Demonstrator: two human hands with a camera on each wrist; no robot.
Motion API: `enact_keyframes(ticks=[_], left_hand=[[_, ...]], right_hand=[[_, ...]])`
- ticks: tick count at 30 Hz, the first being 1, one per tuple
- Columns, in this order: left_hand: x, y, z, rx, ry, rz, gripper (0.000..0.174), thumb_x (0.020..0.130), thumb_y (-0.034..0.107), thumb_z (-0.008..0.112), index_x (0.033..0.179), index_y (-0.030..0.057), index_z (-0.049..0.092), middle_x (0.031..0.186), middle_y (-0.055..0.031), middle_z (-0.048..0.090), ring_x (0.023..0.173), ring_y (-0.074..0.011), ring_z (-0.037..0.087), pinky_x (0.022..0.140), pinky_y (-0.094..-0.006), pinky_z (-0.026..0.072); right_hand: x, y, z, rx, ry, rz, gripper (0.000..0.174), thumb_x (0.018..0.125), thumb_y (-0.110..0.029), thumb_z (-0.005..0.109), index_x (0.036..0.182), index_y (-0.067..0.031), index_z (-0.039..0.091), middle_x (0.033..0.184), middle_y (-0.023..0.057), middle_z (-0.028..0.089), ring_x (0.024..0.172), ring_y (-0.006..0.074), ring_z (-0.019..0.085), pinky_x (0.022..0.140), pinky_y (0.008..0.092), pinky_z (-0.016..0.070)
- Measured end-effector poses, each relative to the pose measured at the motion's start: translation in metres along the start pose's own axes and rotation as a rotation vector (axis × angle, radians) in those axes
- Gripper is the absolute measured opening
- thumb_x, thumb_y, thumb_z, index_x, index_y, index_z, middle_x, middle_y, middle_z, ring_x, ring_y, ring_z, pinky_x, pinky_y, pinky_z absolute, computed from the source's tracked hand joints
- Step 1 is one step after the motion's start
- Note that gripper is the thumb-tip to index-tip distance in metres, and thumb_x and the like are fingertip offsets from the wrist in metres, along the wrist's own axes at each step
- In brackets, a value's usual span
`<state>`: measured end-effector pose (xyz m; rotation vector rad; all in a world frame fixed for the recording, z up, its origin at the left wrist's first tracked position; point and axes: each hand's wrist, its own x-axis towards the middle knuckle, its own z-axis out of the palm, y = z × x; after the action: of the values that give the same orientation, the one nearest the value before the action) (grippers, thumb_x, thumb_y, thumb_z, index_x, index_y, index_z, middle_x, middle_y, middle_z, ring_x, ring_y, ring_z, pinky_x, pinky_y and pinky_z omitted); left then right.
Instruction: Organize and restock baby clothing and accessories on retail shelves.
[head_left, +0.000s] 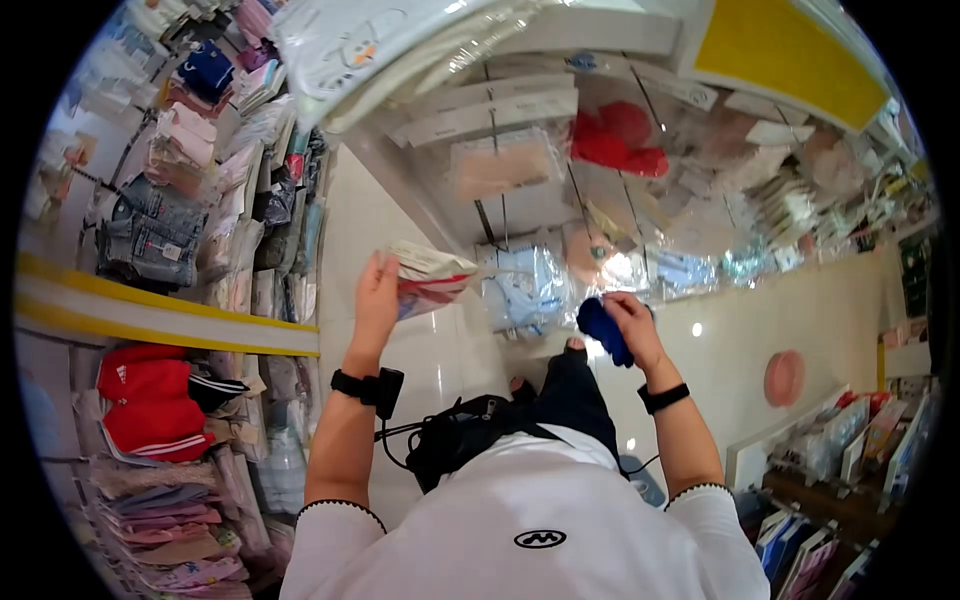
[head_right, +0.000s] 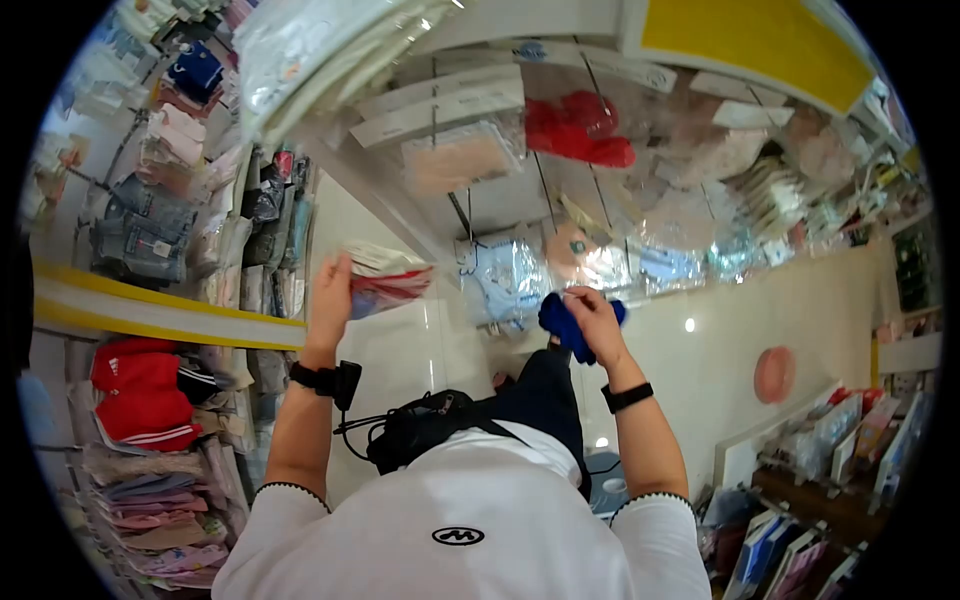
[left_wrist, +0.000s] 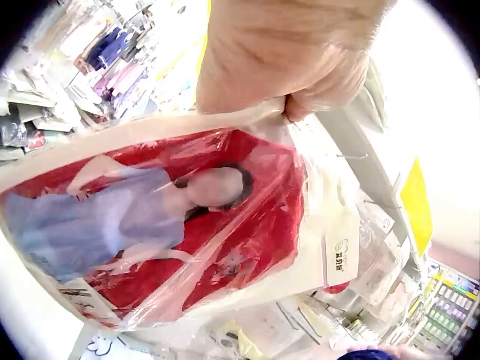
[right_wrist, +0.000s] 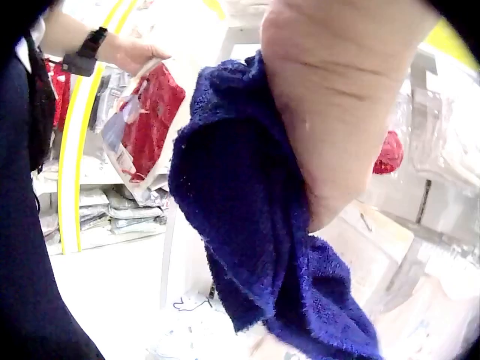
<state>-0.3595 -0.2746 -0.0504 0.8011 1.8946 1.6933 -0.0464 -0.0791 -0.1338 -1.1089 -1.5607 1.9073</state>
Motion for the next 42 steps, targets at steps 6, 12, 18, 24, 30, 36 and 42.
enact_keyframes(ticks=[6, 12, 18, 24, 30, 36, 42], left_hand=[[0.002, -0.004, 0.04, -0.072, -0.15, -0.16, 0.033, 0.095, 0.022, 0.045, 0.112, -0.0056, 0.051, 0.103, -0.0073, 0.06, 0.094, -0.0115, 0.053, 0.086, -0.0258, 0.0407], [0.018, -0.05, 0.056, -0.464, -0.265, -0.368, 0.03, 0.094, 0.022, 0.046, 0.112, -0.0019, 0.051, 0.11, -0.0103, 0.059, 0.1, -0.0171, 0.056, 0.09, -0.0306, 0.0416], [0.025, -0.091, 0.064, -0.585, -0.207, -0.442, 0.03, 0.094, 0.02, 0.046, 0.113, -0.0015, 0.049, 0.112, -0.0112, 0.058, 0.102, -0.0195, 0.056, 0.092, -0.0317, 0.0411], [0.031, -0.091, 0.079, -0.504, -0.154, -0.432, 0.032, 0.094, 0.02, 0.045, 0.117, -0.0024, 0.048, 0.116, -0.011, 0.056, 0.107, -0.0186, 0.052, 0.096, -0.0311, 0.0363], [0.031, -0.12, 0.08, -0.432, -0.143, -0.488, 0.032, 0.094, 0.02, 0.045, 0.117, -0.0018, 0.048, 0.115, -0.0103, 0.056, 0.106, -0.0183, 0.052, 0.095, -0.0306, 0.0364], [0.038, -0.127, 0.085, -0.479, -0.105, -0.515, 0.033, 0.094, 0.021, 0.044, 0.117, -0.0015, 0.05, 0.113, -0.0077, 0.058, 0.104, -0.016, 0.051, 0.093, -0.0282, 0.0359], [0.042, -0.147, 0.085, -0.367, -0.05, -0.539, 0.032, 0.093, 0.019, 0.045, 0.118, -0.0008, 0.051, 0.112, -0.007, 0.058, 0.102, -0.0156, 0.053, 0.091, -0.0275, 0.0375]], right_hand=[[-0.003, -0.036, 0.039, -0.23, -0.327, -0.107, 0.073, 0.08, -0.009, 0.066, 0.14, -0.0103, 0.026, 0.075, 0.0021, 0.057, 0.069, 0.0083, 0.051, 0.065, 0.0219, 0.0428], [0.041, -0.02, 0.065, 0.082, -0.266, 0.196, 0.024, 0.085, -0.021, 0.062, 0.1, -0.0026, 0.06, 0.077, -0.0026, 0.057, 0.066, 0.0066, 0.05, 0.059, 0.0207, 0.0421], [0.087, 0.03, 0.052, -0.162, -0.159, 0.103, 0.026, 0.084, -0.027, 0.059, 0.079, -0.0019, 0.06, 0.065, 0.0004, 0.056, 0.061, 0.0091, 0.051, 0.056, 0.0239, 0.0404], [0.114, 0.051, 0.049, -0.368, 0.0, -0.104, 0.033, 0.082, -0.03, 0.056, 0.079, 0.0019, 0.06, 0.067, 0.0134, 0.059, 0.062, 0.0218, 0.055, 0.061, 0.0331, 0.0432], [0.104, 0.031, 0.052, -0.527, 0.004, -0.031, 0.032, 0.081, -0.031, 0.056, 0.084, 0.0011, 0.061, 0.075, 0.0197, 0.062, 0.071, 0.0326, 0.06, 0.067, 0.0376, 0.0455], [0.118, 0.041, 0.054, -0.576, -0.007, 0.018, 0.032, 0.081, -0.032, 0.055, 0.084, 0.0002, 0.061, 0.076, 0.0202, 0.062, 0.072, 0.0352, 0.06, 0.068, 0.0392, 0.0455], [0.131, 0.043, 0.056, -0.657, -0.023, -0.008, 0.033, 0.082, -0.033, 0.056, 0.083, -0.0001, 0.06, 0.077, 0.0216, 0.062, 0.074, 0.0375, 0.059, 0.067, 0.0417, 0.0451]])
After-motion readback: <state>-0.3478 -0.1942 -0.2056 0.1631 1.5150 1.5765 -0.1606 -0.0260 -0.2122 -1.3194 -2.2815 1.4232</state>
